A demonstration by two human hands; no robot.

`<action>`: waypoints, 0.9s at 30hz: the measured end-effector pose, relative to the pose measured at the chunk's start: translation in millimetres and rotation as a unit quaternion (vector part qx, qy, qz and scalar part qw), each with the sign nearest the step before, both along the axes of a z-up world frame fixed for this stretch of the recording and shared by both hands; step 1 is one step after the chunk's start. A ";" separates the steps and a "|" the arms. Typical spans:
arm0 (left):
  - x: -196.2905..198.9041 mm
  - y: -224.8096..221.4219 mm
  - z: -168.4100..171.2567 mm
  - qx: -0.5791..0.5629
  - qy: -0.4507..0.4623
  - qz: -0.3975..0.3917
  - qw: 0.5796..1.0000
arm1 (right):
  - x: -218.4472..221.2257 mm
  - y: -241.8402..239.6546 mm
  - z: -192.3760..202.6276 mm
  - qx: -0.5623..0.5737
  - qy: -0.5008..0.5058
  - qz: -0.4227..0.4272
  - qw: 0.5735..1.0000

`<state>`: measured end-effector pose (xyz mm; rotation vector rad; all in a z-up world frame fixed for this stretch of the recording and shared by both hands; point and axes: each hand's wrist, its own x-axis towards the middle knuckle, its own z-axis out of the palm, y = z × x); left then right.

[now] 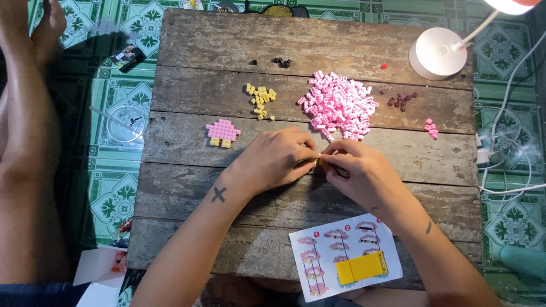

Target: Assembling a small character figure using tiny interlocking plastic blocks on a wooden table.

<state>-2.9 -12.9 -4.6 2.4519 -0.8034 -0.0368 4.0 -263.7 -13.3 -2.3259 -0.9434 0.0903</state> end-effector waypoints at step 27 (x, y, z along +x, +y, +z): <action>7.8 6.1 -24.2 -0.087 -0.104 -0.074 0.988 | -138.0 -77.5 -1.7 0.020 -0.034 0.057 0.998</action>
